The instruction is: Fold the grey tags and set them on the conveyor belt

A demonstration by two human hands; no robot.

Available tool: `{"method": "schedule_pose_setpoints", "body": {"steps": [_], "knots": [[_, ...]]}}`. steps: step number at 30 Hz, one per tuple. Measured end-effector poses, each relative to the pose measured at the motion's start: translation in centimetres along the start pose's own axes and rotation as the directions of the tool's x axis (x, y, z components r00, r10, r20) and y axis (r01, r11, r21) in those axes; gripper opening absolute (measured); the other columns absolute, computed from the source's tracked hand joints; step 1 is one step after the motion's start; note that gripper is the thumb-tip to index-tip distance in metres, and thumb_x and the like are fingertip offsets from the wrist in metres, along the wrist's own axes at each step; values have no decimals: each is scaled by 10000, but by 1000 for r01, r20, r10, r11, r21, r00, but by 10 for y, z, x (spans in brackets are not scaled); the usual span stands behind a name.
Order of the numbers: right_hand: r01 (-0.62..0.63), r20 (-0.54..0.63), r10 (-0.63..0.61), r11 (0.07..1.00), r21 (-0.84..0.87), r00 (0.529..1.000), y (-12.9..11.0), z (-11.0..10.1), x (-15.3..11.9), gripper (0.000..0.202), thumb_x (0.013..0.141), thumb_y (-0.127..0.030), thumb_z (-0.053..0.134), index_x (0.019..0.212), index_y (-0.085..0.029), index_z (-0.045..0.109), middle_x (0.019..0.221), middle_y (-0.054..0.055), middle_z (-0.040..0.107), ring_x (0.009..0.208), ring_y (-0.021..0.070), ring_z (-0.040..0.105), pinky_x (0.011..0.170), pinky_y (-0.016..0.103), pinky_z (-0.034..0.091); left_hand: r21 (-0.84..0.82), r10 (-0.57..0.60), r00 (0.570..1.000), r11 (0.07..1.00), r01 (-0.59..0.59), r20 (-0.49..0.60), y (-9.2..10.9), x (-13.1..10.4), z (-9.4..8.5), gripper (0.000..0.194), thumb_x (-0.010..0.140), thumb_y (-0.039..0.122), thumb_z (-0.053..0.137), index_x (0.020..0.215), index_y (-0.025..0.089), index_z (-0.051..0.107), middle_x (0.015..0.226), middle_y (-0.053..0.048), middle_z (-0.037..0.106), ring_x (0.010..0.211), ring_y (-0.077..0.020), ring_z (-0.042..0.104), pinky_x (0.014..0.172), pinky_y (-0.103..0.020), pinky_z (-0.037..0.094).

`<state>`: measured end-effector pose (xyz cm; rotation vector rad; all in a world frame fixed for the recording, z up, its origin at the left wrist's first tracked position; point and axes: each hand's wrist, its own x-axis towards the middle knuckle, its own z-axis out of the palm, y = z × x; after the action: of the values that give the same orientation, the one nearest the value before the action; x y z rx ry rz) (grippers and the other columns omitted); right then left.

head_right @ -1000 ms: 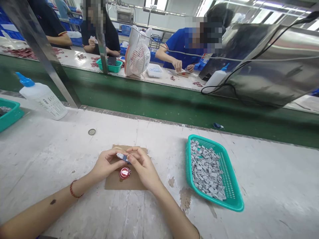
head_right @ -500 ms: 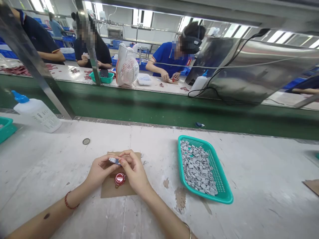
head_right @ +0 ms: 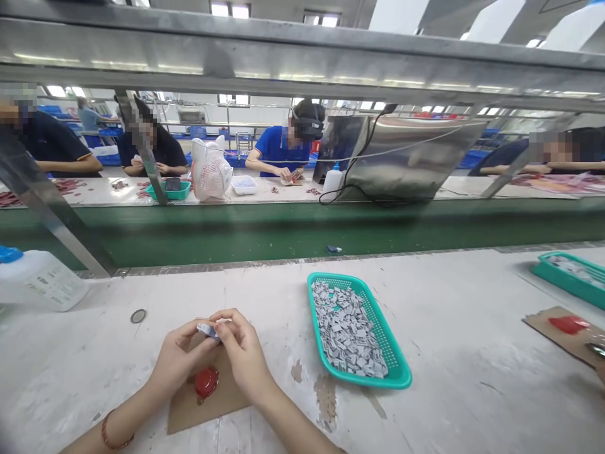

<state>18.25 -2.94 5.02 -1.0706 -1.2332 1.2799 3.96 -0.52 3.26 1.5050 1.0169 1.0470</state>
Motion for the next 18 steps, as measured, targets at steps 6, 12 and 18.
{"method": "schedule_pose_setpoints", "body": {"steps": [6, 12, 18], "knots": [[133, -105, -177, 933, -335, 979, -10, -35, 6, 323, 973, -410, 382, 1119, -233, 610, 1100, 56, 667, 1023, 205, 600, 891, 325, 440, -88, 39, 994, 996, -30, 104, 11, 48, 2, 227, 792, 349, 671, 931, 169, 673, 961, -78, 714, 916, -224, 666, 864, -348, 521], [-187, -342, -241, 496, -848, 908, -43, -136, 6, 268, 912, -246, 434, 1034, -187, 664, 1091, 91, 690, 1021, 242, 604, 875, 340, 431, -21, -153, 954, 988, 153, -259, -3, 125, -47, 262, 755, 245, 695, 988, 127, 680, 975, -62, 705, 792, -156, 687, 777, -272, 551], [-451, -476, 1, 316, -834, 880, -37, -208, -4, 300, 784, -61, 484, 907, -149, 743, 907, 117, 736, 849, 236, 668, 712, 289, 443, 147, -268, 808, 906, 396, -525, -24, 181, -108, 199, 834, 131, 612, 1015, 49, 630, 846, -77, 677, 715, -150, 652, 708, -299, 542]]}}
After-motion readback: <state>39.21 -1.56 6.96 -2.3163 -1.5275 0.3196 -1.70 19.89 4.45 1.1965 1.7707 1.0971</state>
